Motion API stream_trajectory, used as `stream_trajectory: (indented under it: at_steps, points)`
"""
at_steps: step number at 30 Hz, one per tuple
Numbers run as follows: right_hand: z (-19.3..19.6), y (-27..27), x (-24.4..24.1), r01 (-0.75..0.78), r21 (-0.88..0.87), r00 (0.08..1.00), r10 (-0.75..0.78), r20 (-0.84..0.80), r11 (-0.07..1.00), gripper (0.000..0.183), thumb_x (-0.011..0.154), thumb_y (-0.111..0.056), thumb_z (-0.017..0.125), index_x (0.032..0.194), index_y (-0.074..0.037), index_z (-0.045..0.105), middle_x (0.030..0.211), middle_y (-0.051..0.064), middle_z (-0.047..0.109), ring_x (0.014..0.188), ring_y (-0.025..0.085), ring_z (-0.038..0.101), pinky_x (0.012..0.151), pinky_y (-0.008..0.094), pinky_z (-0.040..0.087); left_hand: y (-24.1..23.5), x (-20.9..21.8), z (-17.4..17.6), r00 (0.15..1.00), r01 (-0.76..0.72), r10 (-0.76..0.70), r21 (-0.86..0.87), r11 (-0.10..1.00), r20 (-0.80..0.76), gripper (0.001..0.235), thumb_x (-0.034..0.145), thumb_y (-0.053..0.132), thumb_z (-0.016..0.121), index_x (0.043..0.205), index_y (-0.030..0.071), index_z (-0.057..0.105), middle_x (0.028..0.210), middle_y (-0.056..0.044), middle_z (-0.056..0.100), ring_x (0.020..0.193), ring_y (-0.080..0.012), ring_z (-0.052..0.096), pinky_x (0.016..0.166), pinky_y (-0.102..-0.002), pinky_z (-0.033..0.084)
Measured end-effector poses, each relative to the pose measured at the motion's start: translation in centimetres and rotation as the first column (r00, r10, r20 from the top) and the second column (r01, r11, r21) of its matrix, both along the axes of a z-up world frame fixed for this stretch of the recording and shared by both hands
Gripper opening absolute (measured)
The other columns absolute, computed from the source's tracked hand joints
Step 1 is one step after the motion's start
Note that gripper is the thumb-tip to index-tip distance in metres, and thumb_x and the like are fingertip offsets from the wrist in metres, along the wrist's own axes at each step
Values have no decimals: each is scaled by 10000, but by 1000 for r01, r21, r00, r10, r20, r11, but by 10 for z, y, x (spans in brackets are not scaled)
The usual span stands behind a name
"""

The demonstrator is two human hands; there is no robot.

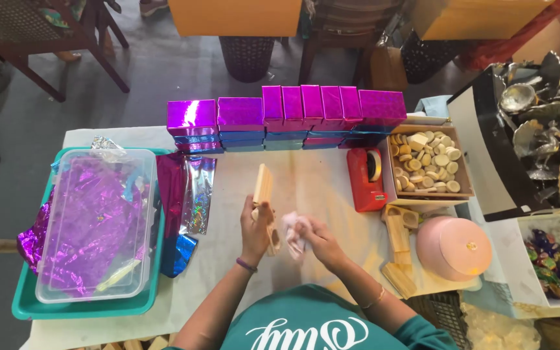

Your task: The person places a foil-wrapped box onto a stack of wrapped boxes, then picks up a wooden block and wipes it thoroughly with a cloth, turning it to clean all sides, before setting it down and reaching toward a box of round wooden pieces.

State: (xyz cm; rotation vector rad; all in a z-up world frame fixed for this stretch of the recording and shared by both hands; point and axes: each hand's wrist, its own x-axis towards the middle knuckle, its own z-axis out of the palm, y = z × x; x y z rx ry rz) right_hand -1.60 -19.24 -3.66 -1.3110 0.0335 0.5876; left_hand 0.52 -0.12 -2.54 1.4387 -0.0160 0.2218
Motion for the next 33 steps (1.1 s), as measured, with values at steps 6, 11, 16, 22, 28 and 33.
stream_trajectory:
  at_steps: [6,11,16,22,28,33]
  points:
    - [72,11,0,393,-503,469,303,830,769,230,887,-83,680,1111,-35,660,996,145,691,917,326,682,797,370,528,-21,-15,-7,962,97,-170,-310,946,-216,396,1037,477,561,1074,82,552,836,13,560,739,-39,542,605,-219,462]
    - [77,16,-7,276,-524,497,346,795,806,282,878,-88,696,1153,-30,678,1033,156,716,947,348,692,824,403,532,-25,-23,30,972,147,-156,-61,987,-177,412,980,446,633,1135,72,557,873,-24,659,767,-88,624,621,-263,505]
    - [62,23,-19,234,-371,618,157,771,899,315,930,-88,646,1236,-16,654,1093,163,717,1012,328,704,865,382,551,-23,-26,48,998,61,-50,280,958,-48,471,929,452,678,1177,67,568,803,-60,666,718,-131,663,615,-308,527]
    - [42,8,-20,216,-370,570,191,799,903,260,965,-127,621,1215,-59,646,1120,131,715,1014,283,718,866,386,553,-23,-21,-4,963,185,-188,-33,982,-193,456,983,448,616,1210,56,563,822,-11,608,732,-86,588,613,-282,492]
    - [16,2,-15,370,-494,346,377,859,787,182,950,-139,653,1129,-106,659,1087,119,703,942,295,695,834,387,537,-37,-18,-30,936,216,-251,-157,964,-247,432,1081,435,620,1149,11,575,861,-10,573,779,-85,543,655,-297,474]
    - [-14,22,-17,370,6,842,-337,422,929,297,965,-111,577,1234,-18,662,1078,144,707,980,233,703,854,327,546,-43,-25,68,997,43,-65,408,912,40,500,862,422,729,1202,86,581,790,-98,665,722,-163,626,621,-355,509]
